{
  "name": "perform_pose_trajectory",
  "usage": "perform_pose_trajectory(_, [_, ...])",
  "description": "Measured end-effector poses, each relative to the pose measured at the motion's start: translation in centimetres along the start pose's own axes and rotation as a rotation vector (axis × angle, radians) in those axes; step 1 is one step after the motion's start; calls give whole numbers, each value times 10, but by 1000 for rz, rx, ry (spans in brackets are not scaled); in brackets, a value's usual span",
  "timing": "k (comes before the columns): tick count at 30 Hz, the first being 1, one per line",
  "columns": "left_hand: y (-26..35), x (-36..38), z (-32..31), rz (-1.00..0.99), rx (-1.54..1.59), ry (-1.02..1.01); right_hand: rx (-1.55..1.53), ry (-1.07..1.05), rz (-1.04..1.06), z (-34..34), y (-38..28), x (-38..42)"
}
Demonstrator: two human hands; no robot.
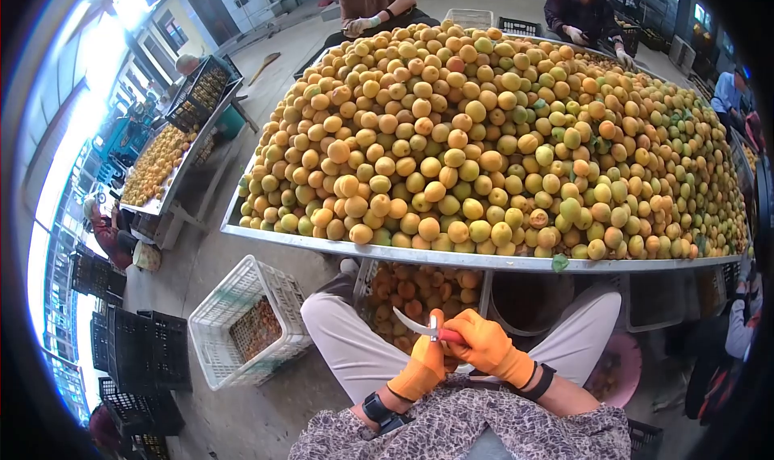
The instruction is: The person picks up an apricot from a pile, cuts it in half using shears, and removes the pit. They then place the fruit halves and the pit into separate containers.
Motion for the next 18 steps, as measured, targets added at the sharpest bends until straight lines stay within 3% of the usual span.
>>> perform_pose_trajectory(2, [44,5,-29,-444,-508,-107,-81,170,49,27,3,-2])
perform_pose_trajectory(3, [20,-5,-10,3,-63,-74,-90,240,-26,44,14,-1])
perform_pose_trajectory(4, [35,-5,-5,-2,-202,-55,-102,306,-102,63,24,5])
perform_pose_trajectory(6, [72,-17,7,-291,-742,35,-60,431,-273,96,49,22])
perform_pose_trajectory(7, [104,-6,-6,-705,-1253,143,23,477,-306,114,54,27])
perform_pose_trajectory(8, [125,1,-19,-875,-1415,255,104,523,-344,128,58,34])
perform_pose_trajectory(10, [156,-11,-31,-1033,-1395,251,265,633,-380,147,64,49])
perform_pose_trajectory(12, [180,-34,-40,-1036,-1227,272,256,676,-408,151,66,59])
perform_pose_trajectory(13, [192,-38,-58,-1168,-1266,251,149,672,-470,149,72,63])
perform_pose_trajectory(14, [197,-51,-65,-1165,-1308,278,41,666,-528,148,77,66])
perform_pose_trajectory(17, [191,-119,-58,-701,-1752,411,-27,655,-528,140,73,64])
perform_pose_trajectory(18, [188,-130,-57,-643,-1835,440,-35,649,-517,137,74,63])
Point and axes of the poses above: each hand's wrist, its own x-axis away from the middle knuckle, its own z-axis out of the back of the hand, y = z × x, the point moved 10 cm from there along -x, towards the middle knuckle, and after that the axes turned 10 degrees about x, right-handed, at the moved point
